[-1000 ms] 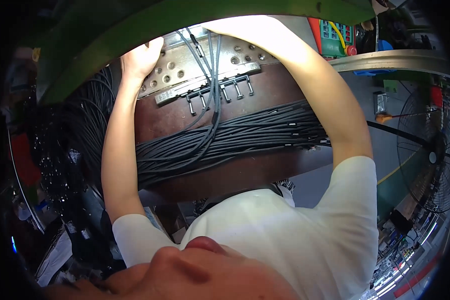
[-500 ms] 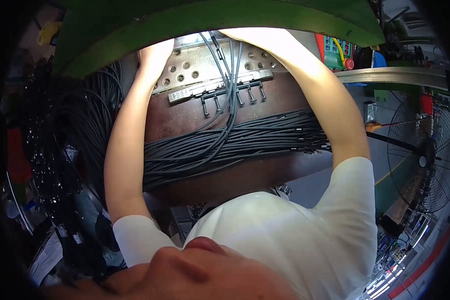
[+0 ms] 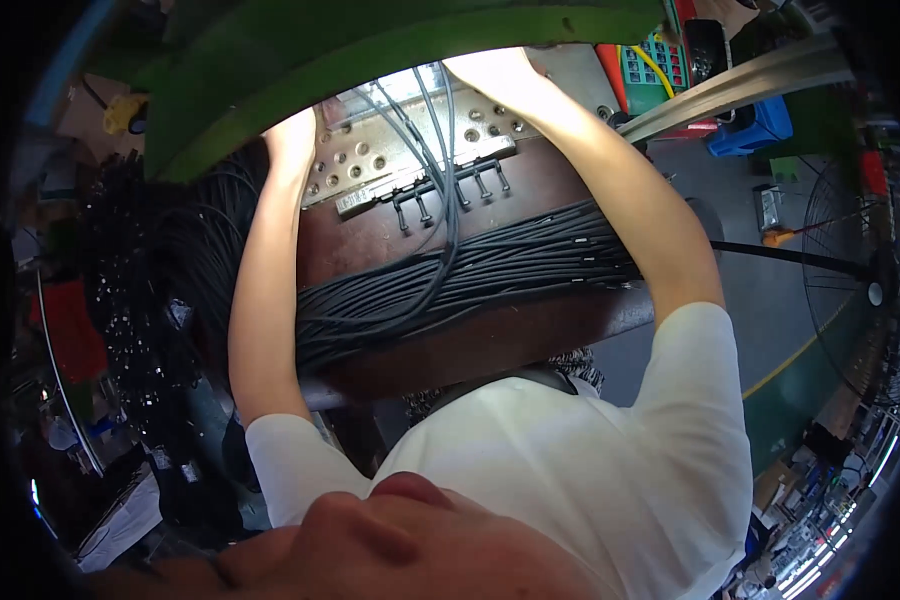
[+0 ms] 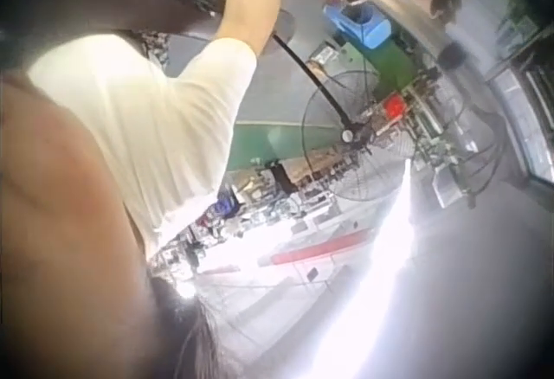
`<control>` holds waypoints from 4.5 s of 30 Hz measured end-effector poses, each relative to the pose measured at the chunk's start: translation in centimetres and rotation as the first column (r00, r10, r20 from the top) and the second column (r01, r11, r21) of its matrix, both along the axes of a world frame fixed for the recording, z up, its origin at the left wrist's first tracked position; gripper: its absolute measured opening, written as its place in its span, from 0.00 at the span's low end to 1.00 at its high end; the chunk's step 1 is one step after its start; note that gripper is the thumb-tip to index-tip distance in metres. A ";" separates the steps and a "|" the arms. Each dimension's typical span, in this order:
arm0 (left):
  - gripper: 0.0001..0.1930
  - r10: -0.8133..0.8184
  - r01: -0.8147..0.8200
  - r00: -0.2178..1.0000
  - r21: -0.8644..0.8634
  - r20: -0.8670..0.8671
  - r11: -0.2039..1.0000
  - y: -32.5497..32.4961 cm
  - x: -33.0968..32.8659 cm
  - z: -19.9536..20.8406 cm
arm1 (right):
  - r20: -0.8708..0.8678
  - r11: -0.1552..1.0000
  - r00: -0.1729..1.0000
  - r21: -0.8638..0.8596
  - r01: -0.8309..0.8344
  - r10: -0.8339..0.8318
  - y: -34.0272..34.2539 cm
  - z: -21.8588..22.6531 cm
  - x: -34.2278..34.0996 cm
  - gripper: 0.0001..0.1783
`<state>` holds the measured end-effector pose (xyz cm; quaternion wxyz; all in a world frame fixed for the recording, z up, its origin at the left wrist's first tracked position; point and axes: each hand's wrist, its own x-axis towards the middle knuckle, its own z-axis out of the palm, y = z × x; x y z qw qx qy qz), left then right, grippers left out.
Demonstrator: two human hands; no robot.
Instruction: The recorder is assembling and testing cable harnesses using an industrial jig and wire cutters.
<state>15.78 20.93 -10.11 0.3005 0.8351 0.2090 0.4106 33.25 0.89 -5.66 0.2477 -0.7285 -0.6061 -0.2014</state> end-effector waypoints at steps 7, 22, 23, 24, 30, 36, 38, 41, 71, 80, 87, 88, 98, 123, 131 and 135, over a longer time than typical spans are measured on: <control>0.10 -0.069 0.066 0.998 -0.423 0.008 0.904 -9.9 -7.5 10.7 | -0.310 0.977 0.940 0.199 -0.079 0.140 -10.5 6.0 -4.7 0.14; 0.12 -0.052 0.051 0.997 -0.019 -0.061 0.999 -14.4 -11.3 13.4 | 0.018 0.871 0.887 -0.183 0.456 -0.461 -17.2 -5.9 13.0 0.41; 0.11 -0.054 0.053 0.997 -0.020 -0.056 0.998 -14.4 -11.2 13.3 | -0.016 0.877 0.893 -0.197 0.438 -0.449 -17.2 -5.7 12.9 0.41; 0.11 -0.058 0.057 0.997 -0.022 -0.051 0.998 -14.4 -11.0 13.2 | 0.038 0.887 0.901 -0.159 0.433 -0.433 -17.3 -5.9 12.8 0.38; 0.12 -0.204 0.200 0.975 0.053 0.090 0.978 -14.4 -9.0 13.2 | -0.321 0.895 0.841 -0.056 0.442 -0.435 -17.5 -3.5 13.1 0.19; 0.13 -0.186 0.170 0.972 0.111 0.147 0.979 -13.5 -9.1 13.8 | -0.557 0.698 0.741 0.357 0.621 -0.375 -22.8 2.2 5.2 0.14; 0.14 -0.182 0.161 0.971 0.139 0.158 0.977 -13.6 -8.6 15.2 | -0.765 0.673 0.638 0.424 0.605 -0.091 -26.1 3.8 2.0 0.14; 0.16 -0.158 0.152 0.986 0.115 0.046 0.982 -13.6 -7.5 16.9 | -0.830 0.855 0.553 0.336 0.396 0.070 -30.8 3.7 -2.6 0.12; 0.13 -0.178 0.129 0.955 0.207 0.238 0.970 -15.1 -3.5 15.7 | 0.180 0.943 0.968 -0.250 0.219 -0.177 -14.1 13.4 -12.5 0.27; 0.13 -0.151 0.106 0.960 0.194 0.235 0.975 -15.0 -3.8 15.9 | 0.252 0.928 0.952 -0.284 0.242 -0.171 -14.1 13.4 -13.3 0.30; 0.12 -0.150 0.109 0.958 0.174 0.243 0.979 -15.1 -3.5 15.9 | 0.242 0.924 0.947 -0.268 0.273 -0.210 -14.1 12.7 -13.3 0.31; 0.12 -0.145 0.106 0.962 0.173 0.233 0.979 -15.1 -3.7 15.9 | 0.236 0.924 0.949 -0.269 0.270 -0.208 -14.1 12.7 -13.4 0.31; 0.11 -0.131 0.084 0.963 0.202 0.233 0.976 -15.1 -3.8 15.8 | 0.304 0.900 0.942 -0.356 0.251 -0.142 -13.7 14.7 -13.3 0.31; 0.12 -0.042 0.023 0.989 0.130 0.145 0.991 -15.7 -4.3 16.5 | 0.455 0.925 0.888 -0.307 0.225 -0.065 -13.3 15.1 -12.5 0.25; 0.13 -0.084 0.028 0.952 0.191 0.294 0.981 -15.4 -3.4 15.7 | 0.530 0.901 0.846 -0.391 0.188 0.053 -12.5 17.3 -10.5 0.21; 0.13 -0.091 0.049 0.961 0.162 0.262 0.986 -15.5 -3.2 15.8 | 0.553 0.910 0.827 -0.386 0.152 0.097 -12.4 17.6 -9.9 0.21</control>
